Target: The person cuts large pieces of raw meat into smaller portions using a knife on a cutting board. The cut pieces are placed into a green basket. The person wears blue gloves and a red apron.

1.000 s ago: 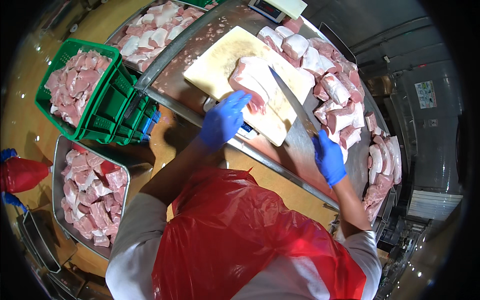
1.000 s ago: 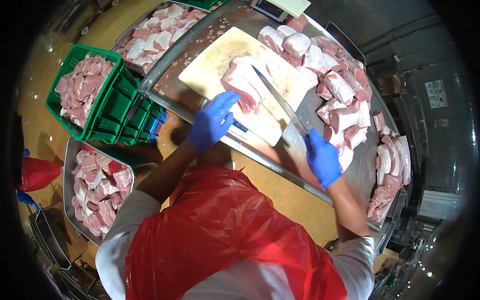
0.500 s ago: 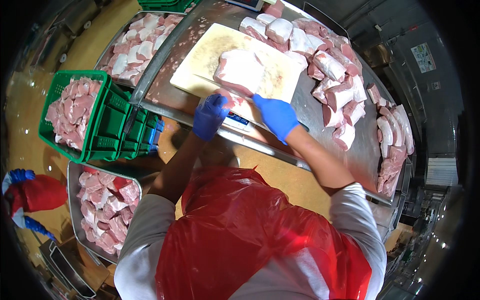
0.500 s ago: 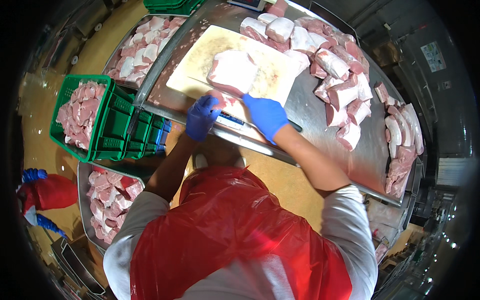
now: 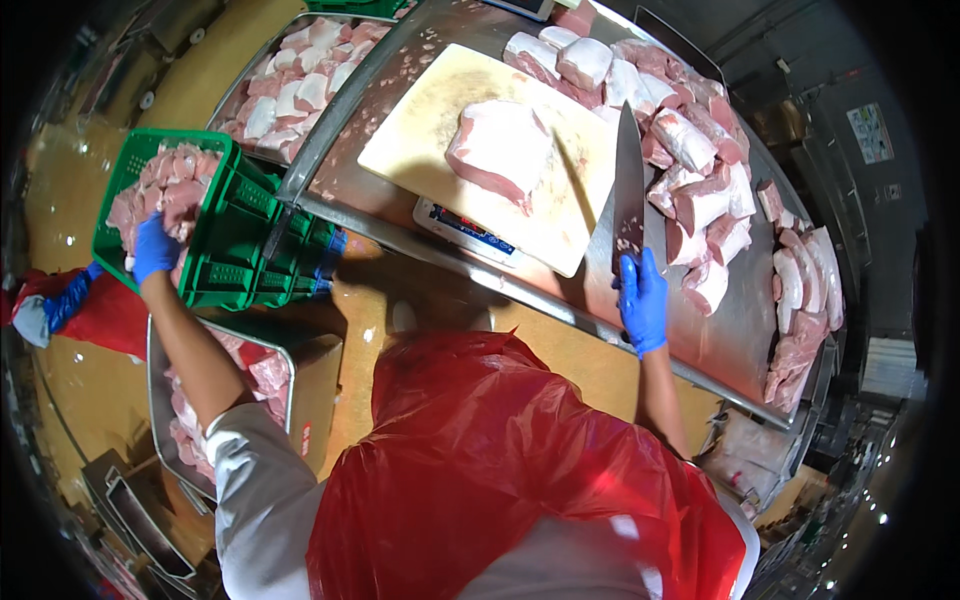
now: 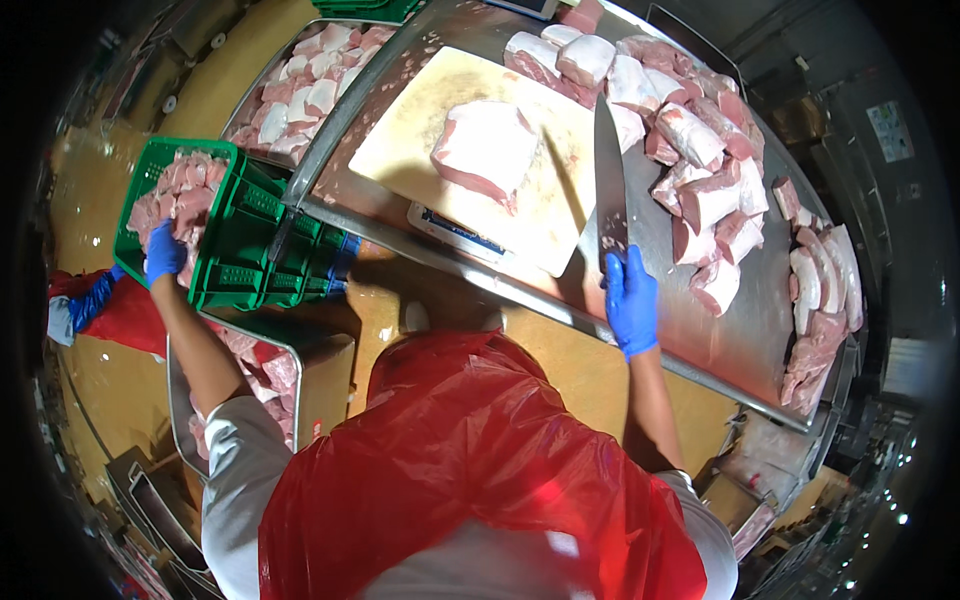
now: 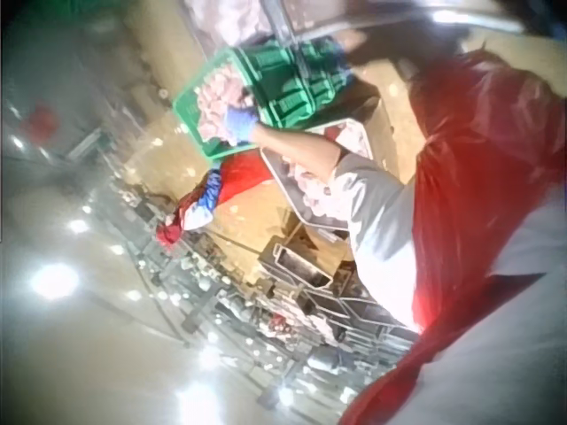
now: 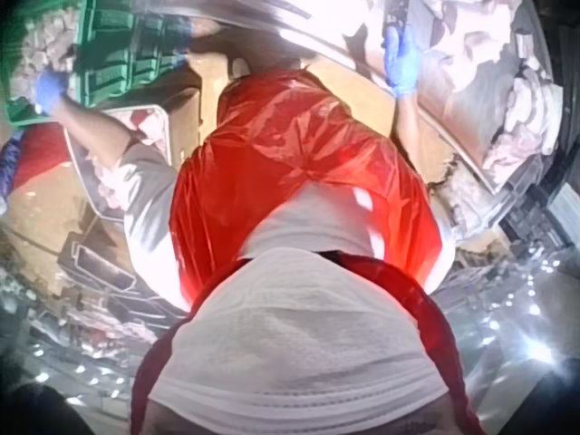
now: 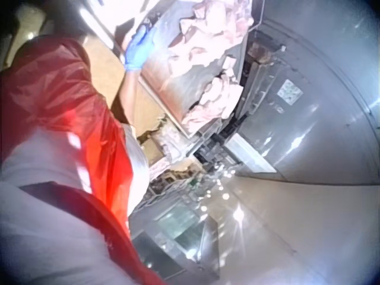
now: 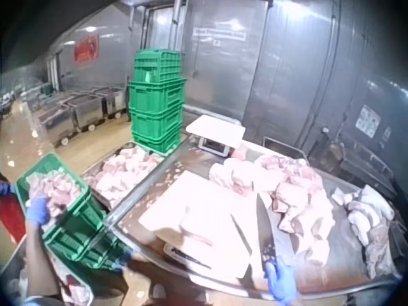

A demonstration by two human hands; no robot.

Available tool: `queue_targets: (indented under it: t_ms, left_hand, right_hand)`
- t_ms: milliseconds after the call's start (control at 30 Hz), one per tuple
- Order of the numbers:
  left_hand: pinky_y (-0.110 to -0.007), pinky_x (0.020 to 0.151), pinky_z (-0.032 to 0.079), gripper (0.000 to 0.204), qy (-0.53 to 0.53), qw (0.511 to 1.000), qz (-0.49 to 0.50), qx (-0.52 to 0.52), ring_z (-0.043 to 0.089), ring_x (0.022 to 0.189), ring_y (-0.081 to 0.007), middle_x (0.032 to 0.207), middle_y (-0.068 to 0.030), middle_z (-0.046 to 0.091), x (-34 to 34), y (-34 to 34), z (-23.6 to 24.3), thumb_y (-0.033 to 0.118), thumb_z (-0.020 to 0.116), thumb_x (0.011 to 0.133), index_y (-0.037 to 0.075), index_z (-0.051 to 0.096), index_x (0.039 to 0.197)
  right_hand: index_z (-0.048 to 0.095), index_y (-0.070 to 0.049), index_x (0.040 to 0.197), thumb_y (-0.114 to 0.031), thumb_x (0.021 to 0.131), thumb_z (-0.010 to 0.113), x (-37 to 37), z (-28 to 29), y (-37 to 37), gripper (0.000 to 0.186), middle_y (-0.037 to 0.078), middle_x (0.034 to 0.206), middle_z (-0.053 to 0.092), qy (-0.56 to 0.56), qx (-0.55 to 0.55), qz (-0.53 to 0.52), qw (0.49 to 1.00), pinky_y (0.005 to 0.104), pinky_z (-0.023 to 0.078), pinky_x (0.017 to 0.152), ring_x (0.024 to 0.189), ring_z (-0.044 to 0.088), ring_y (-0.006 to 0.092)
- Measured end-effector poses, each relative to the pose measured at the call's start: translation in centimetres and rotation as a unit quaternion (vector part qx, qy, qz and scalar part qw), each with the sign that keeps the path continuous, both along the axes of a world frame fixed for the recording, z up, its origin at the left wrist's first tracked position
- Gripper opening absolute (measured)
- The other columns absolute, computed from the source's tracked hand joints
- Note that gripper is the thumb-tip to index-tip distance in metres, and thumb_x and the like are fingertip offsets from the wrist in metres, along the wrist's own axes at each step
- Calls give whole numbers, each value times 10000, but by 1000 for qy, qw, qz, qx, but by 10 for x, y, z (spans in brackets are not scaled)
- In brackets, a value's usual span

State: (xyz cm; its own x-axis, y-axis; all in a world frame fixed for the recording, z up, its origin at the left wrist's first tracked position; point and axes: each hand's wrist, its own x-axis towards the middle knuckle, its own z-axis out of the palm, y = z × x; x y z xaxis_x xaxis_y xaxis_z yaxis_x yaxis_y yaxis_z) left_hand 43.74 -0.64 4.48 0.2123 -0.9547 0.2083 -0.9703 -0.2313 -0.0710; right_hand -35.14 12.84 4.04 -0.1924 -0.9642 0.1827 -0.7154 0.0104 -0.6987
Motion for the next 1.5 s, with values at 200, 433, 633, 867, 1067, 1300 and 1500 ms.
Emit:
queue_targets:
  t_ms: [200,433,633,867,1067,1300,1500]
  left_hand:
    - [-512,810,524,451,128,801,-527,-254,628,1033,-374,1131,-258,629,-403,-77,-34,339,699,912,54,624,1254]
    - [-589,934,474,1014,94,942,-283,155,431,1295,-451,1461,-262,370,-557,-55,51,485,859,594,281,441,1496]
    - [-553,1113,356,941,178,797,-577,23,380,1382,-434,1532,-177,393,-471,-113,7,296,860,657,223,451,1502]
    - [-423,730,525,377,544,772,-279,-172,646,788,-332,899,-141,651,-481,-25,-65,91,766,780,74,590,1113]
    - [-439,665,516,79,473,801,-292,-222,641,738,-371,831,-155,653,-468,-11,-71,65,648,867,63,635,945]
    - [-395,728,550,138,498,814,-186,-232,681,775,-317,901,-156,690,-426,19,-64,99,682,865,26,695,981]
    - [-350,723,561,169,485,820,-171,-249,703,801,-277,931,-146,706,-408,15,-56,79,711,865,30,706,1027]
  right_hand:
    - [573,29,1126,-205,1046,560,58,5,-39,248,71,672,636,-97,-66,-20,993,293,439,461,507,550,95]
    - [559,1,1051,-221,1039,562,38,18,-37,223,149,691,649,-74,-37,-17,996,379,462,516,574,631,276]
    - [548,8,1037,-199,1033,569,32,1,-19,207,180,691,651,35,-23,-7,999,408,476,534,573,646,314]
    - [510,-52,1044,-198,1011,557,87,17,-53,156,277,788,644,151,13,88,985,551,469,602,731,627,489]
    - [483,-62,1094,-215,985,548,153,43,-138,199,264,832,663,215,-10,196,957,557,500,659,758,646,472]
    - [496,-80,1211,-213,954,571,113,16,-121,299,248,884,683,280,61,234,929,540,521,688,783,668,453]
    - [472,-106,1182,-208,965,589,-11,45,-41,266,236,826,663,394,216,249,858,537,522,649,741,658,452]
